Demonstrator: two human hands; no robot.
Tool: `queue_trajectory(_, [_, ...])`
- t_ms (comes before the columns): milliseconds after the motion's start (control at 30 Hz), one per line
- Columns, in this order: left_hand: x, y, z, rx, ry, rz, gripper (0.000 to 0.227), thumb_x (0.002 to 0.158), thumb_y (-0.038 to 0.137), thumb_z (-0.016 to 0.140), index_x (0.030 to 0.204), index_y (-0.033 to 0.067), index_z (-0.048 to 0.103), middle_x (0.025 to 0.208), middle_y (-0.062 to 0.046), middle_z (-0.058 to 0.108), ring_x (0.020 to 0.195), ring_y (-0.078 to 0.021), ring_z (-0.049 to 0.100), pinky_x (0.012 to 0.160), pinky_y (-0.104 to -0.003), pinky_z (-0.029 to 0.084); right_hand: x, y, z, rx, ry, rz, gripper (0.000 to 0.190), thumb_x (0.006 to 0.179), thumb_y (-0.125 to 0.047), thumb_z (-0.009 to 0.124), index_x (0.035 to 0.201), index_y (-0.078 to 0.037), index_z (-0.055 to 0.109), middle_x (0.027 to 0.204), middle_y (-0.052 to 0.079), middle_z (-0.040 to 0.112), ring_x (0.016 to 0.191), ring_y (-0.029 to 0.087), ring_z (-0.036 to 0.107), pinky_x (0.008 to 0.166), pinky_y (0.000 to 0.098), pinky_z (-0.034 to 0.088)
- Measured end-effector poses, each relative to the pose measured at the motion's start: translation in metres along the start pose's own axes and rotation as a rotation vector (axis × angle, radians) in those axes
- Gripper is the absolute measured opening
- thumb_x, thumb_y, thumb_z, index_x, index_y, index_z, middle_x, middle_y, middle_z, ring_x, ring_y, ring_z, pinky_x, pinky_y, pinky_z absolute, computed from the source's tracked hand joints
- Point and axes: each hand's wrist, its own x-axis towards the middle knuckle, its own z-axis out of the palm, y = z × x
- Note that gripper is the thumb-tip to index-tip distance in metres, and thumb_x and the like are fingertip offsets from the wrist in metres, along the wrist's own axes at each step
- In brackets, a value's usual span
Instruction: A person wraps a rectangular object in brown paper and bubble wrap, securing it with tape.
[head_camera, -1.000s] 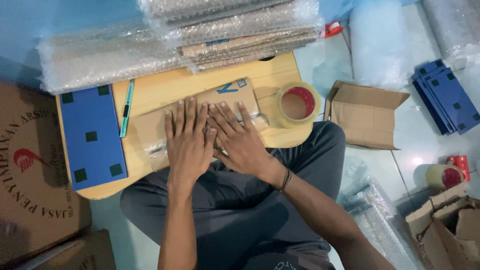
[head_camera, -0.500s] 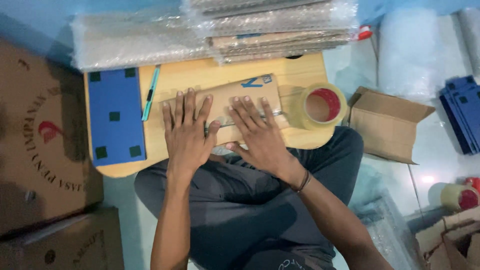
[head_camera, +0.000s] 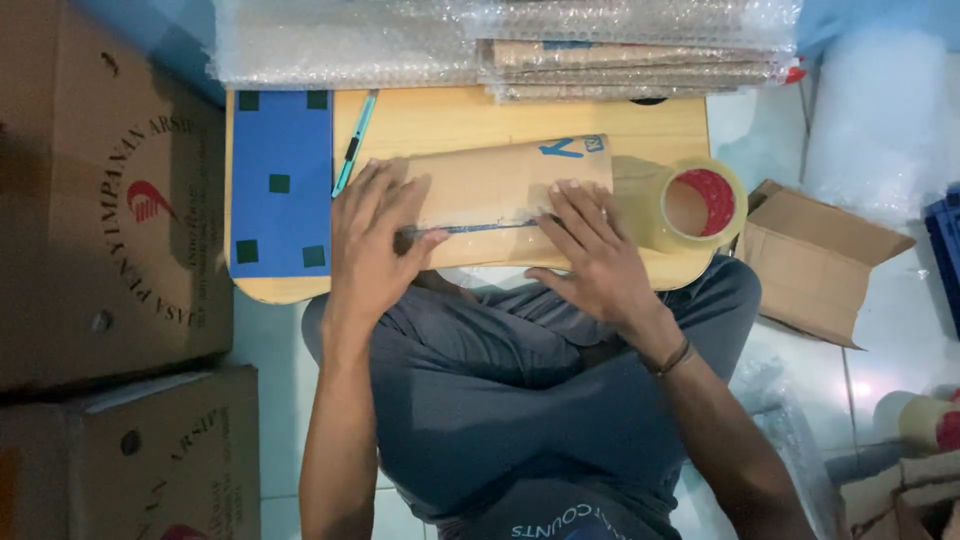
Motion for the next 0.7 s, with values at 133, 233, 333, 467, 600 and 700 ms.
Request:
queue_trajectory(133, [-0.026,-0.009,-0.009,-0.026,0.052,0.003,0.041,0.098,0.042,0.062,0.133,0.0198,0.061,0.141,-0.005,0.050,0.131,-0.0283,0.043,0.106,-0.049,0.027,-0.016,0.000,-0.010,0.002,0.028,-0.015,0.052,0.095,-0.050,0.072,0.132,-0.014,0.064,0.134,0.003,0.060,0.125,0.025,0.053,0.106,0.0483,0.037])
queue_trajectory(233, [-0.042,-0.002,-0.008,-0.047,0.098,0.001,0.038,0.097,0.040,0.067,0.128,0.0186,0.066,0.136,-0.004,0.054,0.126,-0.0272,0.048,0.103,-0.046,0.032,-0.021,-0.003,-0.012,0.012,0.053,-0.027,0.046,0.095,-0.047,0.074,0.128,-0.015,0.068,0.130,0.001,0.063,0.121,0.023,0.056,0.103,0.0463,0.040])
queue_trajectory(333, [-0.050,0.013,-0.001,-0.067,0.151,0.006,0.034,0.095,0.037,0.073,0.123,0.0174,0.070,0.131,-0.003,0.059,0.122,-0.0261,0.053,0.100,-0.044,0.037,-0.012,-0.010,-0.008,0.017,0.086,-0.040,0.041,0.095,-0.045,0.077,0.124,-0.016,0.071,0.125,0.000,0.066,0.116,0.022,0.060,0.100,0.0443,0.044])
queue_trajectory(467, [-0.050,0.023,0.010,-0.106,0.222,0.015,0.029,0.093,0.032,0.081,0.116,0.0156,0.077,0.123,-0.001,0.066,0.115,-0.0245,0.060,0.096,-0.040,0.044,0.003,-0.023,0.002,0.020,0.124,-0.052,0.033,0.095,-0.041,0.080,0.118,-0.018,0.076,0.119,-0.003,0.070,0.110,0.020,0.065,0.095,0.0413,0.049])
queue_trajectory(600, [-0.029,0.032,-0.010,-0.224,0.323,-0.063,0.025,0.105,0.026,0.069,0.088,0.0078,0.070,0.100,0.004,0.060,0.102,-0.0302,0.066,0.083,-0.041,0.056,0.045,-0.035,0.005,0.152,0.178,0.010,0.021,0.091,-0.033,0.086,0.102,-0.016,0.081,0.088,-0.003,0.071,0.084,0.020,0.066,0.082,0.0355,0.050])
queue_trajectory(700, [-0.025,0.020,0.005,-0.264,0.414,-0.316,0.042,0.099,0.039,0.078,0.072,0.0170,0.053,0.080,0.011,0.043,0.064,-0.0369,0.060,0.054,-0.027,0.046,0.077,-0.039,0.018,0.255,0.147,0.096,0.028,0.093,-0.037,0.085,0.082,-0.013,0.073,0.069,-0.003,0.059,0.071,0.024,0.065,0.073,0.0364,0.046])
